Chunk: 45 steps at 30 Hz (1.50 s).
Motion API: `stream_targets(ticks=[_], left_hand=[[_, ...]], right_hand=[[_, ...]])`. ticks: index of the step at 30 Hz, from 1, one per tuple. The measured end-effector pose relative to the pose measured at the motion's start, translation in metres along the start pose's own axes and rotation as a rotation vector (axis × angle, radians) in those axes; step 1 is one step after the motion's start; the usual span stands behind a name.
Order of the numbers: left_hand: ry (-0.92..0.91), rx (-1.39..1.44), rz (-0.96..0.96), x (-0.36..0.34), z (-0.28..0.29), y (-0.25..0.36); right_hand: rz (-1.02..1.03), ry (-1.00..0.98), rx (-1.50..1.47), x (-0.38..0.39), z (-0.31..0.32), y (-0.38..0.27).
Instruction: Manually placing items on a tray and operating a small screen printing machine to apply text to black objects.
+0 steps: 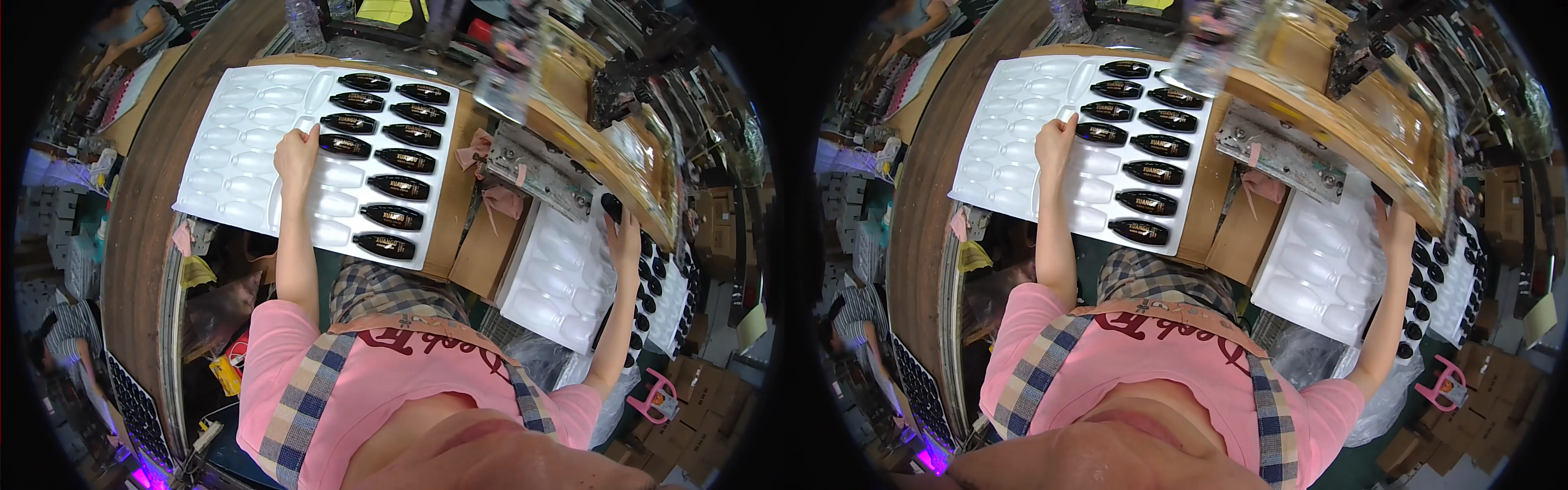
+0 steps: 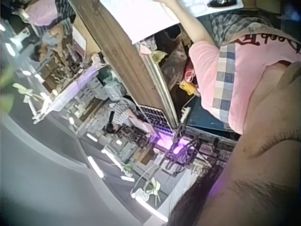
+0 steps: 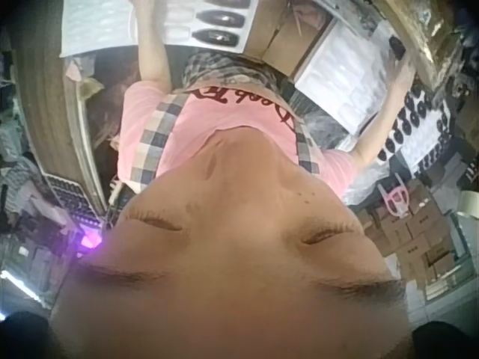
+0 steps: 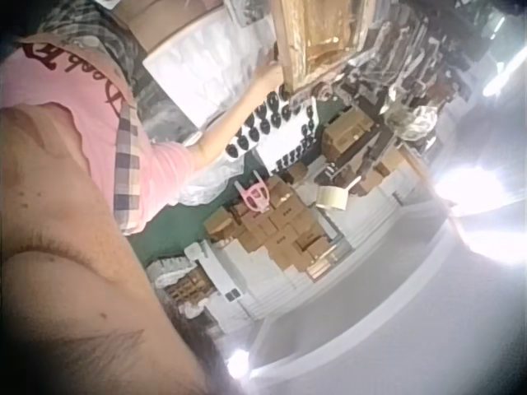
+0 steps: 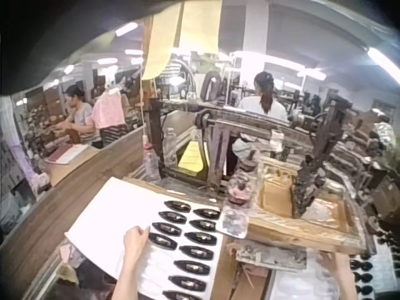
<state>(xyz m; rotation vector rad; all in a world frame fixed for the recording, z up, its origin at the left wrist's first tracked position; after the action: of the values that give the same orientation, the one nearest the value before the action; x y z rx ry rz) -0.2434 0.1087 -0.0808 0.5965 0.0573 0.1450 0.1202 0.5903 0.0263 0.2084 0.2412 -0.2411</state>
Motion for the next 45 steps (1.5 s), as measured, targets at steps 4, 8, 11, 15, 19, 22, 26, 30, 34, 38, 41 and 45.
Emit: stream_targets(ticks=[4, 8, 11, 15, 19, 22, 26, 30, 34, 38, 41, 45], left_hand=[[0.054, -0.204, -0.064, 0.002, 0.005, 0.014], [0.087, 0.336, -0.421, 0.03, 0.031, 0.098], [-0.192, 0.593, -0.601, 0.077, 0.03, 0.184], [-0.133, 0.545, -1.156, 0.136, -0.004, 0.267], [-0.169, 0.583, -1.196, 0.14, -0.024, 0.307], [-0.444, 0.747, -1.006, 0.114, -0.024, 0.313], [-0.8, 1.006, -0.714, 0.084, -0.013, 0.283], [-0.631, 0.97, -0.53, 0.054, 0.023, 0.205], [-0.437, 0.909, -0.284, 0.028, 0.045, 0.086], [-0.399, 0.848, -0.07, 0.019, 0.038, -0.011], [-0.406, 0.816, 0.001, 0.021, 0.02, -0.032], [-0.355, 0.655, 0.115, 0.022, 0.011, -0.044]], right_hand=[[-0.158, -0.146, 0.12, 0.015, -0.009, 0.032], [-0.183, 0.066, -0.078, 0.017, 0.013, 0.025], [-0.515, 0.071, -0.573, 0.023, 0.014, 0.022], [-0.22, 0.233, -1.021, -0.002, 0.043, -0.029], [-0.157, 0.158, -1.005, -0.029, 0.046, -0.06], [0.047, 0.315, -0.932, -0.06, 0.068, -0.097], [0.029, 0.101, -0.791, -0.093, 0.04, -0.136], [0.048, 0.046, -0.818, -0.095, 0.03, -0.149], [0.151, 0.202, -0.528, -0.067, 0.041, -0.131], [-0.102, 0.216, -0.596, -0.037, -0.008, -0.013], [-0.022, 0.061, -0.15, -0.037, -0.044, 0.033], [0.051, -0.092, 0.083, -0.037, -0.062, 0.04]])
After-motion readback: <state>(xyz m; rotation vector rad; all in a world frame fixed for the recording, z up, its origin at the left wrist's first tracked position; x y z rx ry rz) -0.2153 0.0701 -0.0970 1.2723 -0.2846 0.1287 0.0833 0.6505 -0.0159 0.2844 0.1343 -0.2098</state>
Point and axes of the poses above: each hand's wrist, its own x-axis away from the middle knuckle, its own z-axis out of the back of the hand, y = z × x, the point moved 10 cm from there along -x, towards the middle knuckle, and after that the axes turned 11 degrees about z, right-handed, at the moved point
